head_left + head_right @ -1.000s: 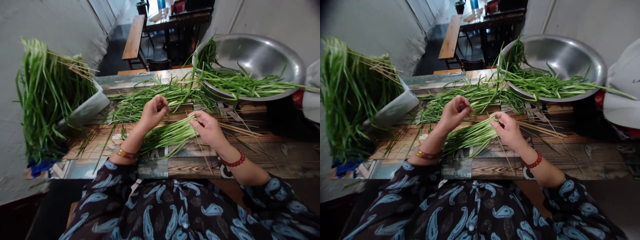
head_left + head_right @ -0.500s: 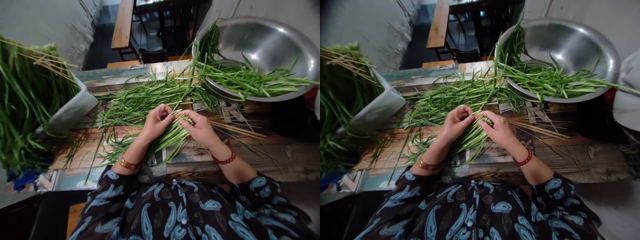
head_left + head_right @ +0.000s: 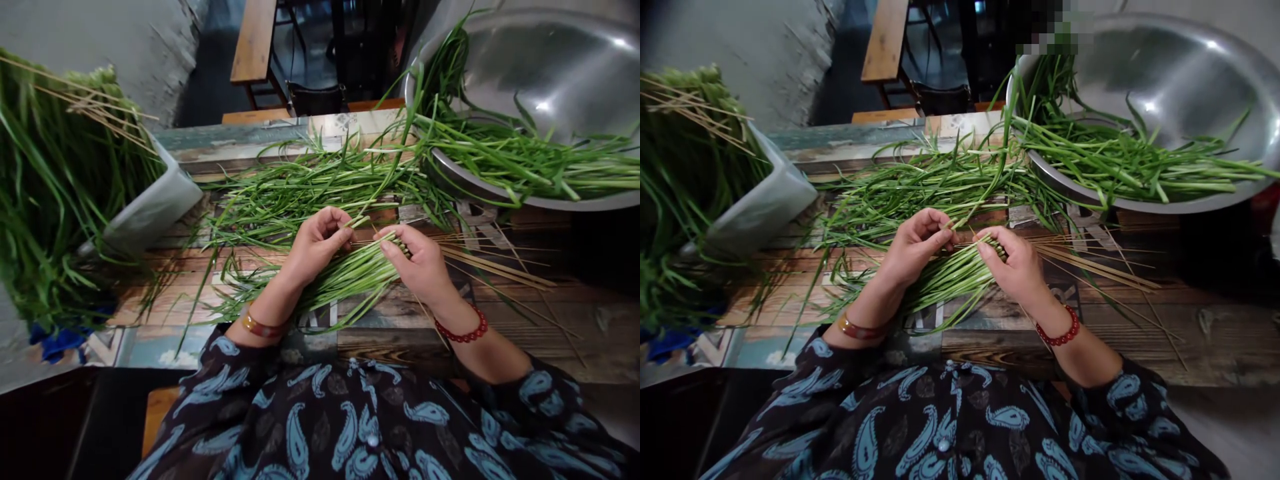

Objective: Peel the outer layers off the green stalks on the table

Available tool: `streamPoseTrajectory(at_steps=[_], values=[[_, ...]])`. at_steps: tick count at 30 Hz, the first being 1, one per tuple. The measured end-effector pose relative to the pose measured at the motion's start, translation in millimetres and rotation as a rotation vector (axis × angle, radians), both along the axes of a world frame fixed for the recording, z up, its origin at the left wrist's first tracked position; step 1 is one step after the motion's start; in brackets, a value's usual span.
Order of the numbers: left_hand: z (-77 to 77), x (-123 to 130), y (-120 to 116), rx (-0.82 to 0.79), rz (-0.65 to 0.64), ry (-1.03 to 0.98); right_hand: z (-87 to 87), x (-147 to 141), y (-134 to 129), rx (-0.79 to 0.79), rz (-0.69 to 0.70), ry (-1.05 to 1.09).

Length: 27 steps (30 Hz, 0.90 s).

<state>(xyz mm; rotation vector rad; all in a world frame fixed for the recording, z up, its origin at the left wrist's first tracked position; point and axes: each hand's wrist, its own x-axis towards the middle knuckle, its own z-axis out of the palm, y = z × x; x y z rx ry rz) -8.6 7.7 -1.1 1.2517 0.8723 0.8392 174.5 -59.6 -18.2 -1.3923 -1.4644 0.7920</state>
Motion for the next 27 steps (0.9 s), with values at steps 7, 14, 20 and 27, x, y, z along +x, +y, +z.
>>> streamPoseTrajectory(at_steps=[7, 14, 20, 27], values=[[0.7, -3.1, 0.1, 0.026, -0.059, -0.011, 1.0, -2.3, -1.5, -0.005, 0.023, 0.022], [4.1, -2.7, -1.4, 0.118, -0.061, 0.091, 1.6, -1.3, -4.6, -0.007, 0.025, -0.012], [8.4, -2.3, -3.6, 0.185, -0.055, 0.175, 5.3, -1.7, -7.5, 0.016, 0.030, -0.037], [4.8, -1.6, -5.3, 0.215, -0.055, 0.175, 10.9, -3.0, -9.5, 0.035, 0.065, -0.062]])
